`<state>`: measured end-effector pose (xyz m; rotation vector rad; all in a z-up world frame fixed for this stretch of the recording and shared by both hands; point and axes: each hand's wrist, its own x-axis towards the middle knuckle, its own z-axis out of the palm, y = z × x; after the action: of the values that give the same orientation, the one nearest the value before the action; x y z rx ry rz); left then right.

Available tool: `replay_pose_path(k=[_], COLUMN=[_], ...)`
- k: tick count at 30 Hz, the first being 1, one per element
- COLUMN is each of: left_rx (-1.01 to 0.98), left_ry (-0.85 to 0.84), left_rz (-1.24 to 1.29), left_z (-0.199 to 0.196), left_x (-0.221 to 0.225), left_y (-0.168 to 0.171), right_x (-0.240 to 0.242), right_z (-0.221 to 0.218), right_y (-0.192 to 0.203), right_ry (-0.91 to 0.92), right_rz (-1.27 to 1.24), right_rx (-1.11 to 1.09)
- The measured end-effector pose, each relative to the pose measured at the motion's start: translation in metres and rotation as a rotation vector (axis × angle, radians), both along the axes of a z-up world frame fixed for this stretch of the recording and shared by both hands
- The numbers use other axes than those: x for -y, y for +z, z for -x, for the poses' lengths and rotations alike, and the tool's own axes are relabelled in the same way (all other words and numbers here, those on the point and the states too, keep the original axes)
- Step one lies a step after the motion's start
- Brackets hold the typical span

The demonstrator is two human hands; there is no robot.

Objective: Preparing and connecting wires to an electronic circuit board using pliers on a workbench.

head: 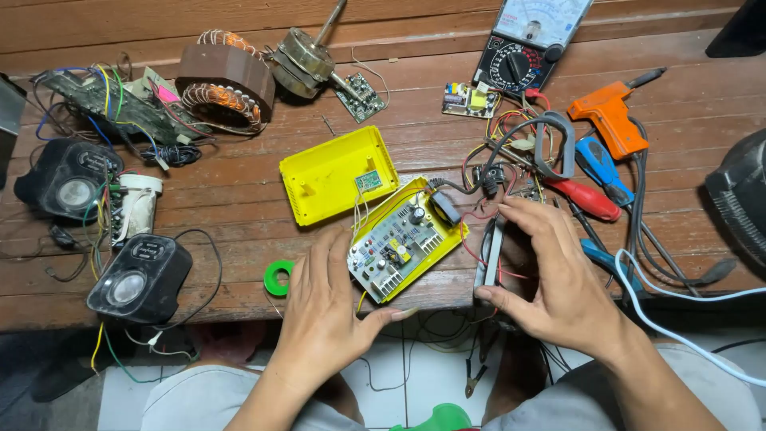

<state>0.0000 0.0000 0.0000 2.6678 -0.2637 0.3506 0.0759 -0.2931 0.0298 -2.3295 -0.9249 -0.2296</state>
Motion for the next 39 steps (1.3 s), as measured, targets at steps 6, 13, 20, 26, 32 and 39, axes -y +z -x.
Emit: replay_pose_path(k=[6,13,20,26,32,39], left_rx=[0.026,0.035,0.04,0.034,-0.005,-0.109], left_ry=[0.003,0.026,0.11,0.117,0.111,0.16], left_rz=[0.015,0.099,0.044,0.033,0.03,-0.191], left_z=[-0.002,-0.004,-0.004,-0.005,0.001,0.027], left_x=[0.001,0.005,0.013,0.017,0.009,-0.002], left_y=[-0.005,-0.011,-0.022,-0.024,-0.011,-0.01], right_x=[-0.001,-0.001,0.006,0.005,0.005,0.007], right_z=[0.001,-0.003,-0.007,-0.008,-0.006,0.0], right_y=[-0.002,-0.005,-0.004,-0.009,-0.007,-0.007], right_ry=[0.024,0.047,-0.017,-0.035,-0.024,-0.028], right_rz=[0.024,0.057,0.091,0.079,0.079,0.019], right_rx=[-0.02,-0.021,0.019,0.065,0.053,0.122])
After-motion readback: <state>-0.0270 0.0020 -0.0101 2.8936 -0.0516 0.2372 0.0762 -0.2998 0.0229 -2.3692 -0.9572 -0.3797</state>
